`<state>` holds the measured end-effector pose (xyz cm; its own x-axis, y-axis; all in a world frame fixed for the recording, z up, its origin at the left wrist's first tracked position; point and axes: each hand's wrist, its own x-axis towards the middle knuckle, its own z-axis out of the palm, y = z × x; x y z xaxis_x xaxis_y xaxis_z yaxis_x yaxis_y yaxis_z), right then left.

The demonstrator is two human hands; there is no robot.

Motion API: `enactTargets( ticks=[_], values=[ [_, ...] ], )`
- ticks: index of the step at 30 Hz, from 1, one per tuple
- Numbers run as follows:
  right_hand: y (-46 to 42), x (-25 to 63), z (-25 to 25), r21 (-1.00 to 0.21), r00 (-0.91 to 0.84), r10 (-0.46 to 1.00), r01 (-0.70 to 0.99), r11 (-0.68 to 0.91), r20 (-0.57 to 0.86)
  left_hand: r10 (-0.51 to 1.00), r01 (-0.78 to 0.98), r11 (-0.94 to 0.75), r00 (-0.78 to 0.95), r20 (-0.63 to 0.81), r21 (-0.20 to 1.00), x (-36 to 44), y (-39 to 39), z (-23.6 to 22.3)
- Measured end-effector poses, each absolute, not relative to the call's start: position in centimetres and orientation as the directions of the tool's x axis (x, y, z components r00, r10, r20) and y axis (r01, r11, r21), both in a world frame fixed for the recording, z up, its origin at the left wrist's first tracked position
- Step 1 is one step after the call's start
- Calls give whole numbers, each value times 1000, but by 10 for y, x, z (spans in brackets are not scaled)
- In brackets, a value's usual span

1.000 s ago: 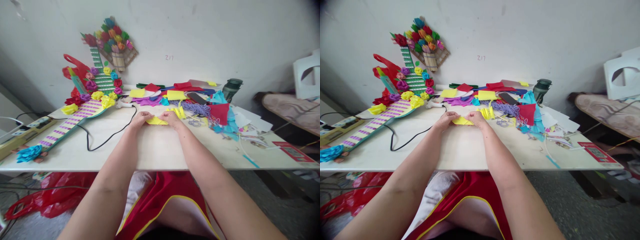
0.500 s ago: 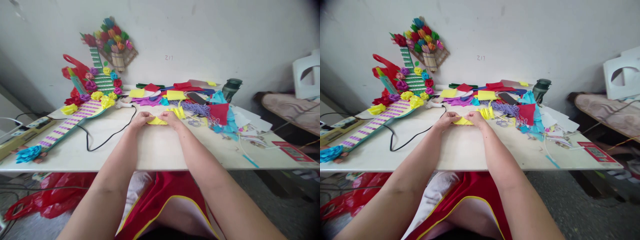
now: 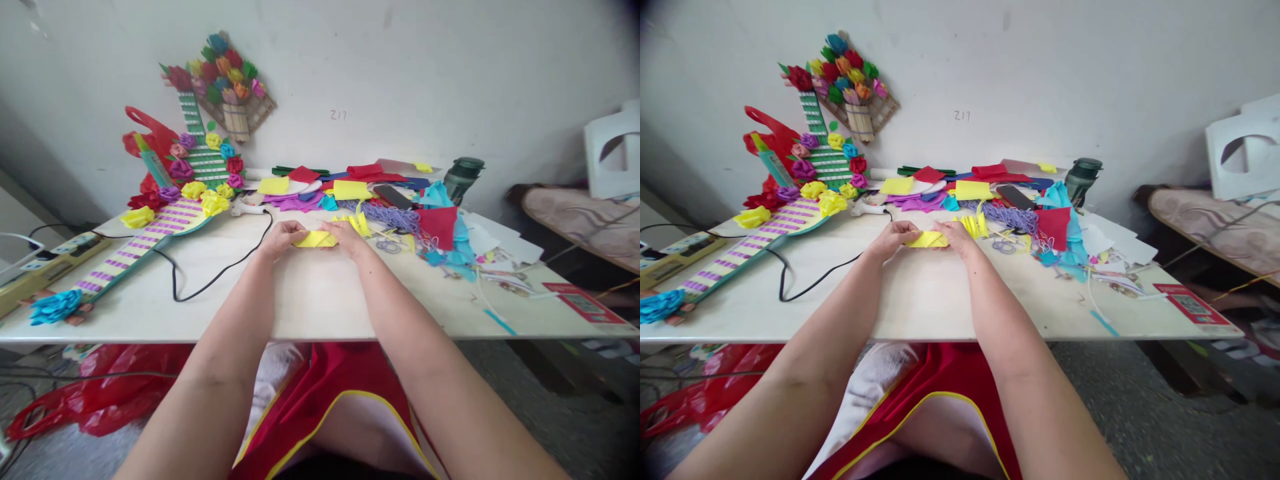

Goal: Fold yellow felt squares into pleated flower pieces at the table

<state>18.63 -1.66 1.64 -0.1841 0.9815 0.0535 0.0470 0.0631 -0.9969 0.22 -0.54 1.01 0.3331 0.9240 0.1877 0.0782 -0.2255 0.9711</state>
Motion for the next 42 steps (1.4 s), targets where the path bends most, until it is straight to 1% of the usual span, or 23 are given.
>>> enactTargets(
  ticks=[5, 9, 14, 17, 20, 23, 27, 31, 36, 42],
  values=[
    [-15, 188, 14, -992, -180, 982, 93, 82, 65, 946, 93, -201, 277, 169, 975, 2, -5, 10],
    [-15, 185, 12, -992, -190, 979, 81, 93, 76, 948, 141, -161, 298, 113, 977, 2, -6, 10],
    [-15, 188, 14, -997, -223, 973, 40, 65, 55, 947, 150, -206, 279, 158, 967, 1, -4, 8],
    [-15, 188, 15, -996, -243, 970, 76, 50, 30, 949, 128, -206, 267, 166, 970, 1, -3, 8],
    [-16, 186, 15, -994, -219, 975, 102, 45, 21, 949, 100, -177, 280, 143, 979, 0, -3, 8],
    [-16, 186, 15, -995, -204, 978, 82, 55, 38, 944, 65, -136, 313, 109, 989, 0, -3, 8],
    [-14, 186, 14, -996, -217, 974, 43, 73, 62, 942, 13, -137, 310, 126, 990, 0, -4, 8],
    [-13, 186, 12, -997, -204, 977, 34, 75, 66, 942, 6, -139, 309, 130, 990, 0, -3, 7],
    [-15, 185, 15, -997, -175, 982, 5, 75, 74, 938, -19, -81, 337, 83, 997, -2, -1, 6],
    [-12, 186, 14, -994, -180, 979, -69, 87, 99, 932, -45, -44, 358, 57, 998, -4, -2, 8]
  ],
)
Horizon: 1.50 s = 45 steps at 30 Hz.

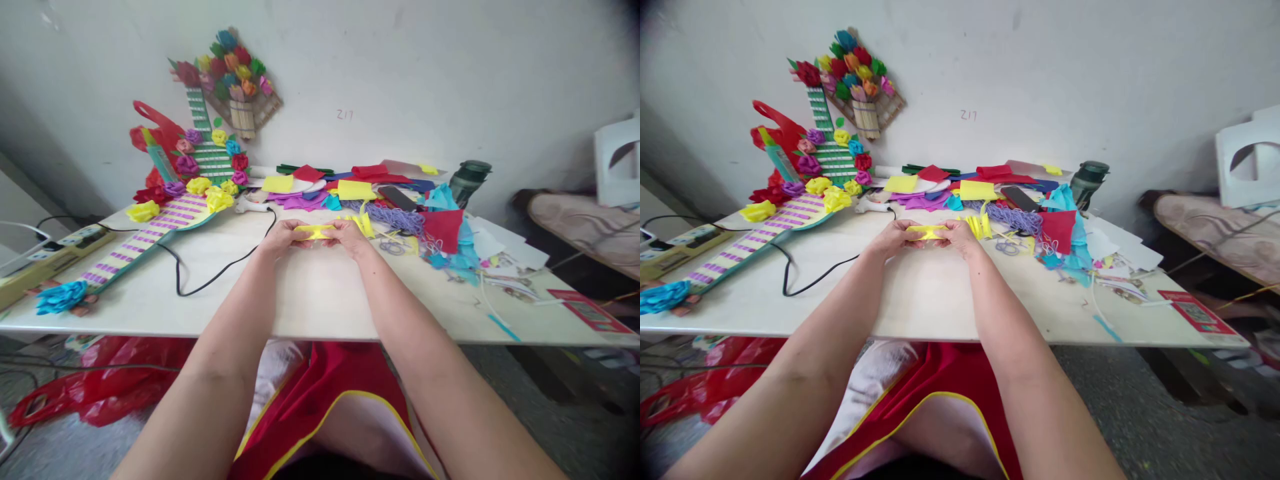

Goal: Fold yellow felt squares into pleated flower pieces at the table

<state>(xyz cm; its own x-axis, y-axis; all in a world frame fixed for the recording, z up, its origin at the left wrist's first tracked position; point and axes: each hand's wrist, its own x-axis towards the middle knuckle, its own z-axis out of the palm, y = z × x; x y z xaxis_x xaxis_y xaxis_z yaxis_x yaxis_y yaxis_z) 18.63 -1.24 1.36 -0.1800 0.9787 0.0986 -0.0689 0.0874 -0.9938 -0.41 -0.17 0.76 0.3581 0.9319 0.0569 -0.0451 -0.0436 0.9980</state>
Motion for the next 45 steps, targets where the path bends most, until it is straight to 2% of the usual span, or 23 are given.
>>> enactTargets(
  ticks=[12, 26, 35, 41, 45],
  values=[
    [-8, 189, 9, -984, -200, 969, -133, 119, 144, 926, -228, -4, 367, 89, 974, -4, -7, 12],
    [-8, 189, 9, -969, -227, 952, -181, 166, 206, 922, -295, 4, 370, 111, 956, -3, -9, 12],
    [-8, 189, 10, -966, -234, 942, -153, 208, 240, 920, -331, -6, 369, 136, 944, -5, -5, 11],
    [-9, 190, 10, -957, -258, 928, -183, 225, 268, 926, -268, -27, 355, 125, 963, -4, -8, 12],
    [-7, 189, 8, -964, -225, 938, -101, 247, 264, 934, -222, -17, 344, 95, 975, -3, -8, 13]
  ],
)
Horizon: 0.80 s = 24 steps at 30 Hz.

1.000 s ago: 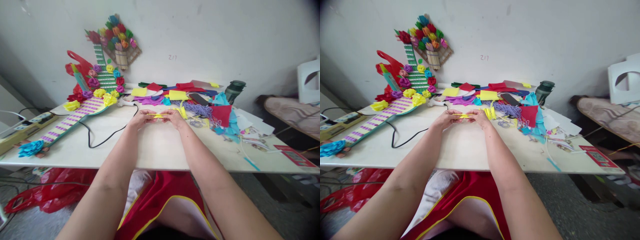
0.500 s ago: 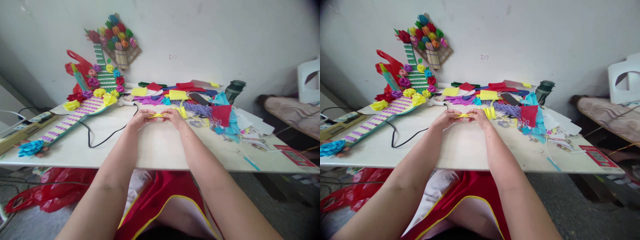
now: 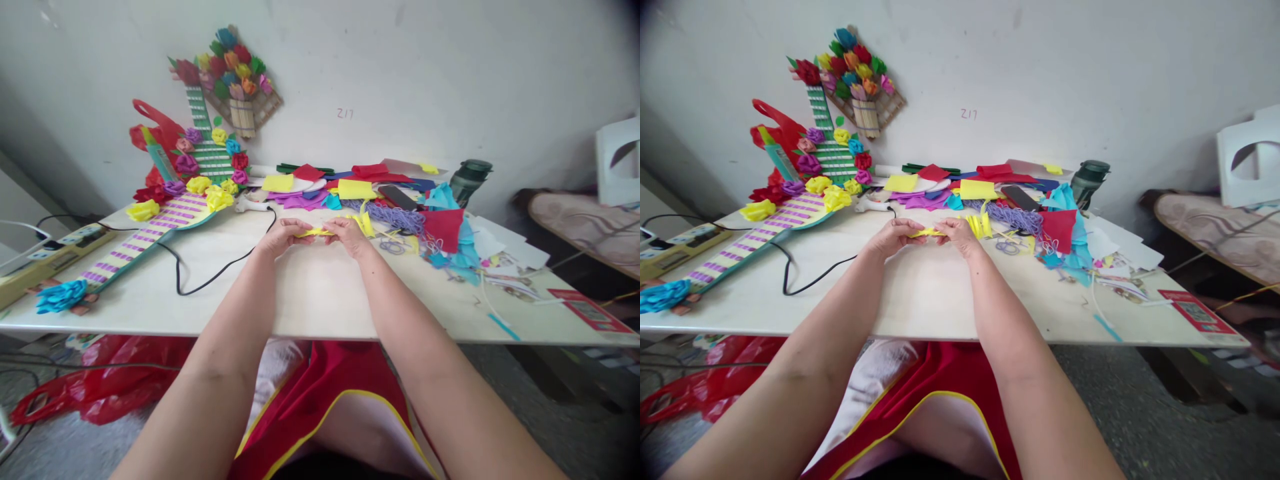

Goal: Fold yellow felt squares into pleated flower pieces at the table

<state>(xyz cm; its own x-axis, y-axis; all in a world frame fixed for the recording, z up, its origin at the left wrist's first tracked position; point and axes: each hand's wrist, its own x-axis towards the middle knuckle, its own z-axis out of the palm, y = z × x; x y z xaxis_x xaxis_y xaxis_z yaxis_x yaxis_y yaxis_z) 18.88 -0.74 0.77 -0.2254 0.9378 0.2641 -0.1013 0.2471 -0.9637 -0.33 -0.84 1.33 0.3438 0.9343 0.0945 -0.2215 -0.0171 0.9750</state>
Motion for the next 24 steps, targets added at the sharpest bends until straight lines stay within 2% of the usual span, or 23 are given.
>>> enactTargets(
  ticks=[7, 11, 16, 24],
  values=[
    [-5, 188, 4, -964, -193, 945, -22, 266, 265, 939, -149, 6, 341, 46, 989, -2, -13, 19],
    [-8, 188, 8, -982, -207, 960, -12, 190, 189, 936, -124, 0, 348, 43, 992, -1, -13, 18],
    [-13, 188, 11, -990, -244, 967, 99, 101, 74, 933, -82, -26, 356, 54, 996, 1, -11, 15],
    [-15, 187, 12, -989, -232, 973, 133, 56, 24, 937, -66, -42, 345, 63, 997, 3, -10, 15]
  ],
)
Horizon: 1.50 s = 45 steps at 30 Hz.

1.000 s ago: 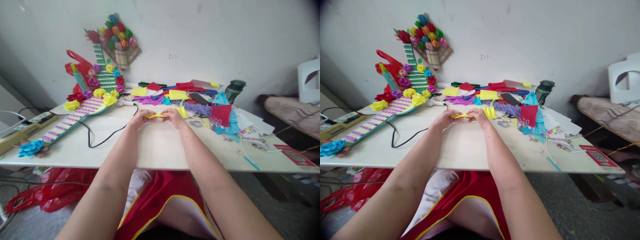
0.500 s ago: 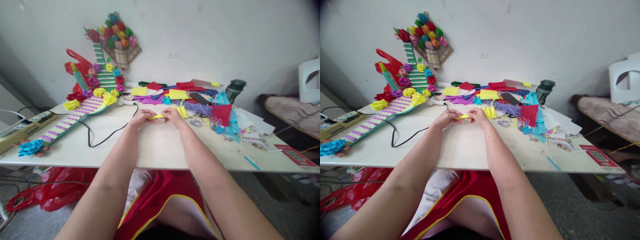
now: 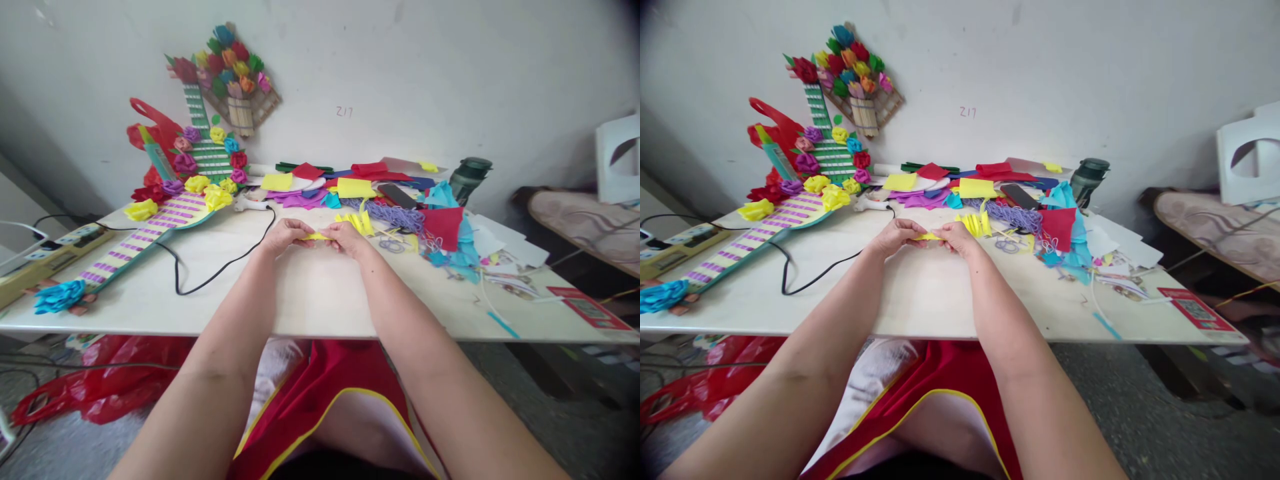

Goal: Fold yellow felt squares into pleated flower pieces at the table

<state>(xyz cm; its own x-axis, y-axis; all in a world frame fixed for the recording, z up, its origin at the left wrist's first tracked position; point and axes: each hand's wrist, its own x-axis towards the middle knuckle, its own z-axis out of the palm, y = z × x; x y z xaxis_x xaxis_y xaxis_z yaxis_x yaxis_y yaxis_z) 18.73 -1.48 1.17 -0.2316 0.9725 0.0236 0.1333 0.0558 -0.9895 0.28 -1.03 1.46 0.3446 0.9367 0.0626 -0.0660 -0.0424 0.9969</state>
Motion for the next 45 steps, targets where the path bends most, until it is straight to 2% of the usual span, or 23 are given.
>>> enactTargets(
  ticks=[19, 25, 31, 37, 42, 45],
  values=[
    [-14, 190, 10, -980, -208, 974, 155, 122, 88, 948, -92, 64, 318, -32, 994, -7, -11, 18],
    [-13, 190, 10, -982, -172, 978, 121, 143, 121, 943, -190, 59, 333, 8, 980, -19, -7, 16],
    [-13, 190, 13, -988, -121, 986, 89, 124, 113, 964, -232, 49, 266, 15, 971, -17, -9, 19],
    [-13, 190, 12, -985, -138, 981, 87, 148, 135, 965, -85, 77, 258, -53, 993, -11, -7, 16],
    [-12, 191, 11, -989, -152, 980, 63, 137, 126, 965, -186, 23, 261, 27, 982, -14, -5, 15],
    [-12, 191, 11, -992, -145, 983, 35, 121, 114, 964, -183, 9, 264, 40, 983, -16, -6, 16]
  ],
)
